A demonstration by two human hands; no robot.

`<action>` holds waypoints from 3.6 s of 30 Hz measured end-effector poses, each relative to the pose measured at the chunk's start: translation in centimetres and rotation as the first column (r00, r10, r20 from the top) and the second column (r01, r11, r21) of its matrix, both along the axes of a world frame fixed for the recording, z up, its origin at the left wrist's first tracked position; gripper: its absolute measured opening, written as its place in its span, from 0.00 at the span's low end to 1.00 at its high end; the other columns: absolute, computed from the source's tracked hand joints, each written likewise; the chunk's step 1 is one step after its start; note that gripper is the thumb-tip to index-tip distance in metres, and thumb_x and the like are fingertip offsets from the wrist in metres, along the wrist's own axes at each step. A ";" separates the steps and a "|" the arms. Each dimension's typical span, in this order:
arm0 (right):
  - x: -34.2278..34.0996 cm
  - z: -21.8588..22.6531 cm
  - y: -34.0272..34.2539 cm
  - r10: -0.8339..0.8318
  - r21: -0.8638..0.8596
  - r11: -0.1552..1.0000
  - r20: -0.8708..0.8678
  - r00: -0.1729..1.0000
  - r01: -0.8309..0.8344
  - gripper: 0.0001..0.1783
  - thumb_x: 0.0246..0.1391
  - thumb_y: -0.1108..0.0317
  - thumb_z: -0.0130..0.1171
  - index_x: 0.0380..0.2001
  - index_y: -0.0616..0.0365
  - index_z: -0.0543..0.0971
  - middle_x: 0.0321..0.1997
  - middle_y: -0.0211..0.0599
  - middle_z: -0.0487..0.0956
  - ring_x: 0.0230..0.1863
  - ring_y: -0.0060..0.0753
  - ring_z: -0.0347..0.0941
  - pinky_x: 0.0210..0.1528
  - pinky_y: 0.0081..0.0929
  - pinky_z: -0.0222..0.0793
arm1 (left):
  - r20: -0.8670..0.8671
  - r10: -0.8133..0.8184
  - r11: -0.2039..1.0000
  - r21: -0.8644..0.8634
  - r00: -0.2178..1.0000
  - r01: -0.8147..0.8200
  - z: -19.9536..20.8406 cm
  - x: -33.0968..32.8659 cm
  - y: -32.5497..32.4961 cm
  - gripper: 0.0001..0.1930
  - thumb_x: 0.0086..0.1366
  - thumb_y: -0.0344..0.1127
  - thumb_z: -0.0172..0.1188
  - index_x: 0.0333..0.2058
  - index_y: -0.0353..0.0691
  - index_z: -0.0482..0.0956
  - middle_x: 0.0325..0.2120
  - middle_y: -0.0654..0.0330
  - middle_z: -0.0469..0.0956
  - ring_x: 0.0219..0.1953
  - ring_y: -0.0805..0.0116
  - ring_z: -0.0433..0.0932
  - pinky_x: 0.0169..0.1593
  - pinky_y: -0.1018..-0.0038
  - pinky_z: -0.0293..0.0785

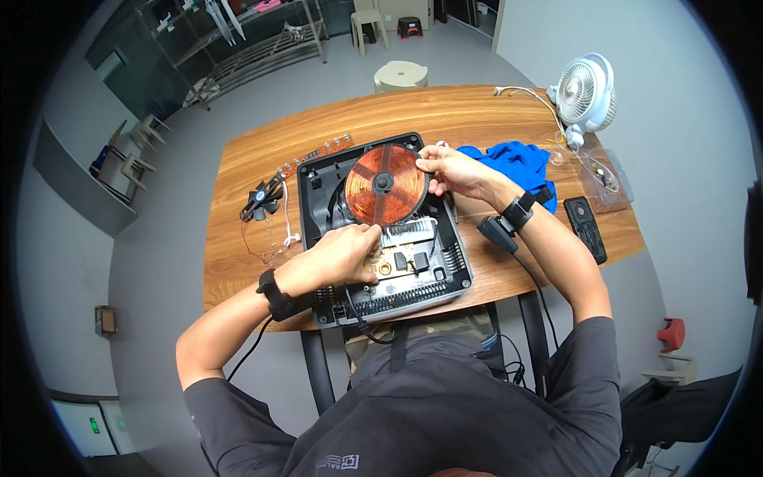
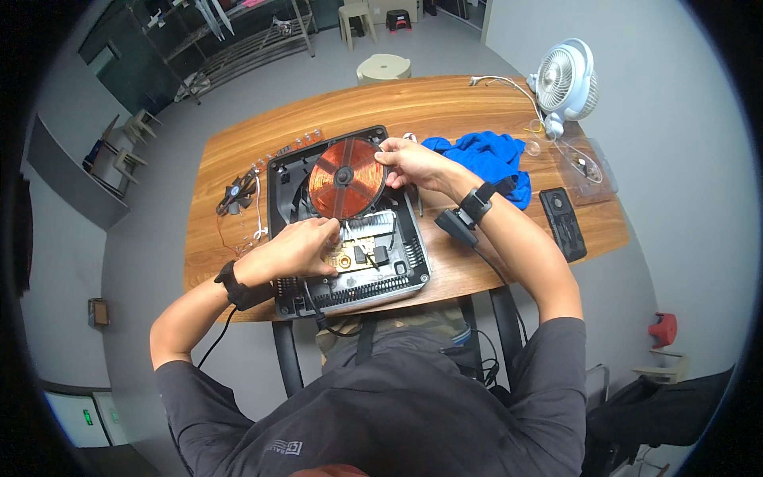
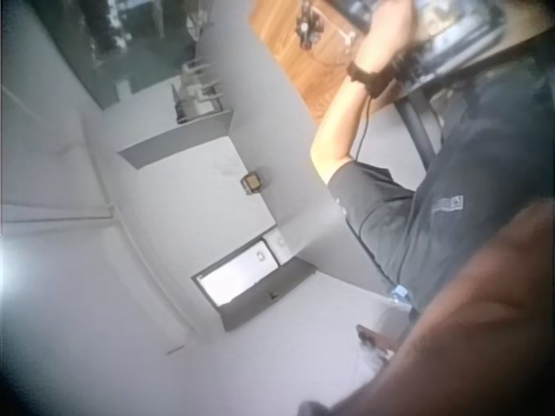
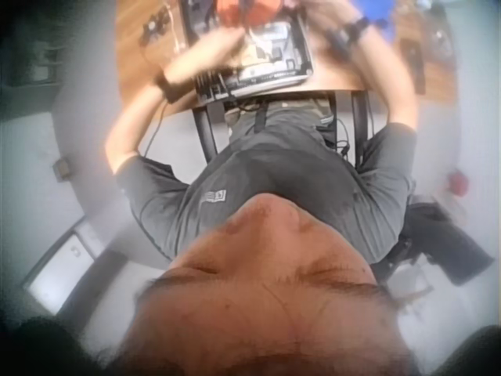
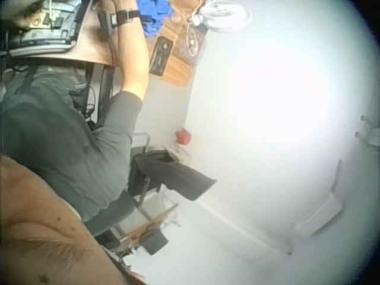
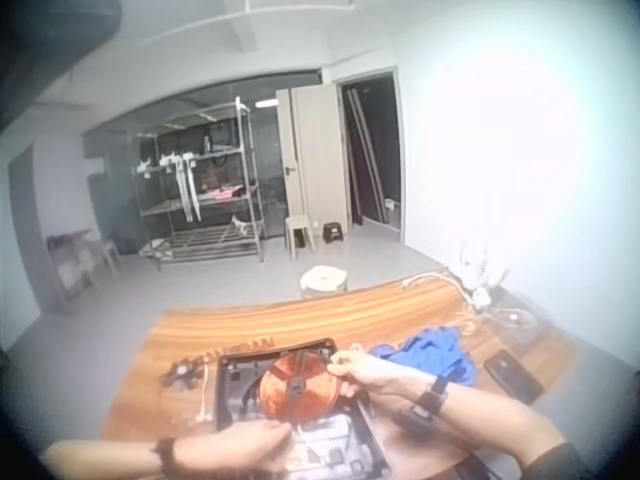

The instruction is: The person assembles a disassembled electronic device on a wooden table. They place a copper-colored circular component into the chassis, then use a screwdriver to fasten screws around the component and on the circuit board.

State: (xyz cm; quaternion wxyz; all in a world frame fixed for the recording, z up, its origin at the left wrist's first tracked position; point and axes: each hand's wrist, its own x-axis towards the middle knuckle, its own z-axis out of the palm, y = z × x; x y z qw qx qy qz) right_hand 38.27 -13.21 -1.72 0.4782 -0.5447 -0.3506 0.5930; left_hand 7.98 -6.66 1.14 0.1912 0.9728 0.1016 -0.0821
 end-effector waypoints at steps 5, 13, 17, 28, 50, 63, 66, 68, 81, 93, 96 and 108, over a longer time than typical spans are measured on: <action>-0.2 -0.4 0.2 0.015 -0.001 1.000 0.019 1.000 -0.015 0.08 0.75 0.61 0.56 0.44 0.53 0.74 0.32 0.24 0.78 0.26 0.15 0.78 0.26 0.13 0.77 | 0.011 0.032 0.999 0.020 0.999 -0.032 0.1 -0.3 -0.7 0.30 0.49 0.43 0.83 0.43 0.36 0.75 0.42 0.50 0.79 0.49 0.45 0.81 0.50 0.55 0.80; -0.7 -0.9 1.0 0.004 0.010 1.000 0.172 0.985 -0.006 0.10 0.75 0.60 0.56 0.45 0.56 0.76 0.30 0.24 0.78 0.24 0.14 0.76 0.24 0.13 0.75 | 0.027 0.045 0.998 -0.040 0.999 -0.044 -0.3 -1.1 -0.4 0.31 0.48 0.43 0.84 0.46 0.38 0.78 0.43 0.51 0.80 0.47 0.47 0.82 0.50 0.57 0.81; -1.3 -0.3 1.0 -0.039 0.008 0.999 0.343 0.939 0.039 0.13 0.71 0.66 0.60 0.50 0.64 0.75 0.27 0.29 0.78 0.21 0.17 0.76 0.22 0.17 0.74 | 0.064 0.042 0.997 -0.065 0.997 -0.038 -0.4 -1.6 -0.3 0.29 0.49 0.42 0.83 0.46 0.37 0.80 0.44 0.50 0.81 0.47 0.47 0.83 0.51 0.58 0.81; -2.5 -0.3 1.0 -0.078 0.091 0.996 0.700 0.710 0.019 0.16 0.65 0.69 0.65 0.48 0.71 0.76 0.29 0.42 0.85 0.24 0.24 0.82 0.25 0.25 0.77 | 0.073 0.077 0.972 -0.227 0.994 -0.058 0.4 -2.7 0.8 0.19 0.64 0.38 0.71 0.48 0.31 0.83 0.44 0.44 0.86 0.48 0.47 0.86 0.53 0.60 0.82; -7.3 3.9 -7.2 0.320 -0.016 0.731 0.891 0.323 -0.682 0.21 0.60 0.55 0.70 0.48 0.59 0.80 0.43 0.42 0.80 0.50 0.49 0.81 0.50 0.44 0.77 | 0.171 0.090 0.986 0.124 0.981 -0.112 -2.2 -9.0 1.2 0.39 0.46 0.51 0.84 0.54 0.40 0.79 0.45 0.58 0.77 0.53 0.57 0.73 0.61 0.57 0.60; -7.0 2.2 -7.8 0.418 -0.084 0.687 0.859 0.297 -0.722 0.20 0.59 0.54 0.71 0.44 0.58 0.83 0.46 0.42 0.78 0.50 0.49 0.79 0.52 0.43 0.75 | 0.206 0.157 0.986 0.027 0.966 -0.166 -2.2 -7.9 0.7 0.36 0.46 0.48 0.83 0.51 0.37 0.79 0.40 0.58 0.80 0.49 0.58 0.76 0.60 0.59 0.60; -6.9 2.5 -7.9 0.415 -0.077 0.690 0.857 0.306 -0.719 0.19 0.60 0.55 0.71 0.46 0.58 0.83 0.47 0.41 0.78 0.49 0.48 0.80 0.52 0.42 0.75 | 0.184 0.165 0.985 0.010 0.969 -0.170 -2.2 -7.9 1.1 0.36 0.45 0.48 0.83 0.51 0.40 0.80 0.40 0.60 0.79 0.48 0.59 0.75 0.58 0.60 0.59; -6.3 2.2 -8.0 0.407 -0.035 0.689 0.846 0.346 -0.724 0.18 0.61 0.57 0.70 0.46 0.60 0.84 0.46 0.42 0.80 0.49 0.46 0.80 0.51 0.40 0.76 | 0.168 0.170 0.985 0.001 0.971 -0.173 -2.0 -7.5 1.1 0.35 0.45 0.48 0.84 0.50 0.42 0.80 0.40 0.61 0.79 0.48 0.59 0.75 0.57 0.60 0.59; 3.0 0.9 -2.2 -0.110 0.112 0.994 0.980 0.164 -0.002 0.27 0.64 0.48 0.65 0.43 0.67 0.78 0.42 0.62 0.85 0.46 0.64 0.82 0.48 0.53 0.77 | 0.269 0.173 0.983 0.010 0.948 -0.182 -2.5 -8.3 0.6 0.36 0.45 0.46 0.84 0.51 0.40 0.79 0.42 0.59 0.80 0.50 0.58 0.76 0.59 0.61 0.61; 6.5 -6.0 1.9 -0.079 0.078 0.997 0.992 0.098 0.014 0.34 0.56 0.51 0.71 0.51 0.70 0.73 0.44 0.72 0.83 0.49 0.72 0.82 0.52 0.58 0.78 | 0.317 0.170 0.985 -0.014 0.933 -0.175 -3.3 -8.7 0.6 0.35 0.49 0.47 0.82 0.54 0.41 0.80 0.46 0.58 0.80 0.54 0.58 0.76 0.62 0.61 0.61; 6.8 -6.3 2.6 -0.057 0.061 0.998 0.988 0.144 -0.024 0.37 0.57 0.54 0.69 0.61 0.68 0.70 0.48 0.73 0.83 0.53 0.73 0.80 0.56 0.56 0.77 | 0.362 0.159 0.987 -0.064 0.919 -0.146 -3.0 -9.6 1.2 0.32 0.53 0.46 0.81 0.54 0.41 0.80 0.48 0.57 0.80 0.56 0.57 0.76 0.63 0.60 0.61; 5.8 -5.9 3.1 0.021 0.001 0.994 0.980 0.197 -0.112 0.45 0.61 0.58 0.67 0.72 0.66 0.59 0.48 0.76 0.81 0.55 0.71 0.79 0.58 0.54 0.76 | 0.212 0.512 0.854 -0.021 0.833 -0.520 -1.7 -19.6 9.1 0.04 0.65 0.24 0.67 0.38 0.34 0.84 0.34 0.54 0.79 0.36 0.59 0.82 0.41 0.67 0.79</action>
